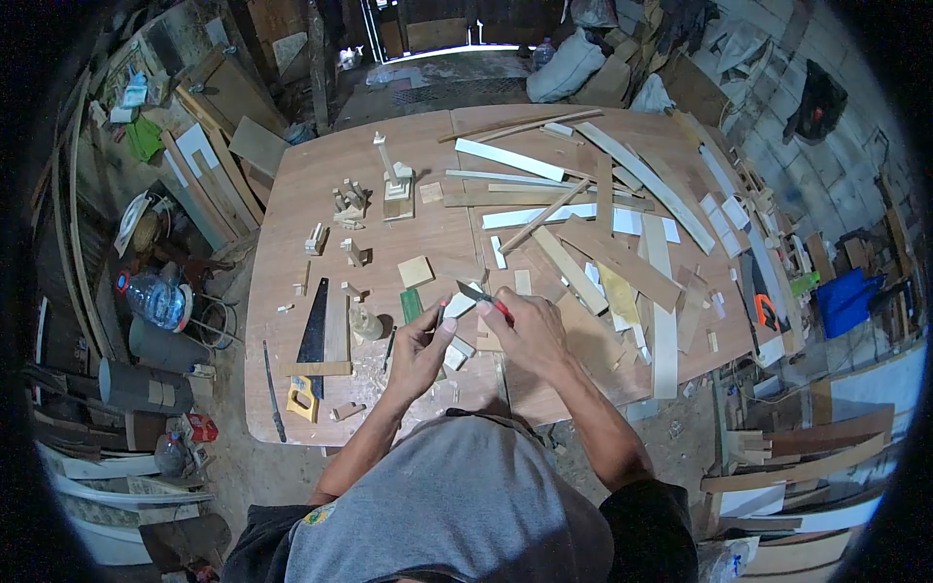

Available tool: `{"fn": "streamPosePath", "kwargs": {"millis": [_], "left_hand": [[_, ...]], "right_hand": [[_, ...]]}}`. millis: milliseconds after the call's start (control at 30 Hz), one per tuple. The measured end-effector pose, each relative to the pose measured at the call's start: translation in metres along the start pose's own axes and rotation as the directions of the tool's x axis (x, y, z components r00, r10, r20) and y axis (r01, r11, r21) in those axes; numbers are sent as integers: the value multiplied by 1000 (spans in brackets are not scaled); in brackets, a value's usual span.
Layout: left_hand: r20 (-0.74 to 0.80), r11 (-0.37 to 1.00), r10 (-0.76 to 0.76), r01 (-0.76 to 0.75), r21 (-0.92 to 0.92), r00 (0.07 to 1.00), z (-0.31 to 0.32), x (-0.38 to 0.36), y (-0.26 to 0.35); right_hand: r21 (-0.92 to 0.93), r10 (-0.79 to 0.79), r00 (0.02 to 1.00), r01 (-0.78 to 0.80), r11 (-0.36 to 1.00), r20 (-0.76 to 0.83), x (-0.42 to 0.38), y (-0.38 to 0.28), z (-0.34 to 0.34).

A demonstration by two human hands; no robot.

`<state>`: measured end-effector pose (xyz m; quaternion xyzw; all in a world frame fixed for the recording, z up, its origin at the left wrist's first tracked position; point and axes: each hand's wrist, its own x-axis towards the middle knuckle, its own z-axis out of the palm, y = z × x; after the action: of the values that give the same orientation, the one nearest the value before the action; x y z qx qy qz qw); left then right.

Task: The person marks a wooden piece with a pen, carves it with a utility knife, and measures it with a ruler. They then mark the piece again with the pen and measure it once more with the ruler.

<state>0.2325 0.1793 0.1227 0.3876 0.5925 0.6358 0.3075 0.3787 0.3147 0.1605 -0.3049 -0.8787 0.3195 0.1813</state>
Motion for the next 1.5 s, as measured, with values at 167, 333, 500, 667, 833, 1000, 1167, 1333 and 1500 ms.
{"fn": "streamPosePath", "kwargs": {"millis": [167,333,500,667,833,1000,1167,1333,1500], "left_hand": [[47,998,-56,56,16,997,0,0,-7],[36,999,6,-8,51,999,1,-1,-6],[30,992,77,-80,99,997,1,-2,-3],[28,994,85,-87,69,996,1,-2,-7],[45,998,-43,40,54,998,0,-4,3],[32,994,-106,106,16,994,0,-5,1],[60,984,-157,161,-71,986,-2,-5,-1],[116,919,-259,281,-275,959,-5,-4,7],[204,884,-232,294,-363,951,-8,-2,4]], "right_hand": [[-74,-71,995,77,994,72,-8,-4,2],[-118,-58,992,71,990,112,-9,-16,1],[-131,-99,993,106,986,57,-8,-11,8],[-178,-88,993,99,979,73,-8,-16,4],[-287,-112,992,126,950,65,-5,-12,9],[-348,-204,979,195,917,12,-4,-10,12],[-320,-225,974,202,926,-37,-3,-7,15],[-127,-62,996,54,990,-62,-2,-8,6],[-61,-148,988,150,987,42,-6,-11,4]]}}
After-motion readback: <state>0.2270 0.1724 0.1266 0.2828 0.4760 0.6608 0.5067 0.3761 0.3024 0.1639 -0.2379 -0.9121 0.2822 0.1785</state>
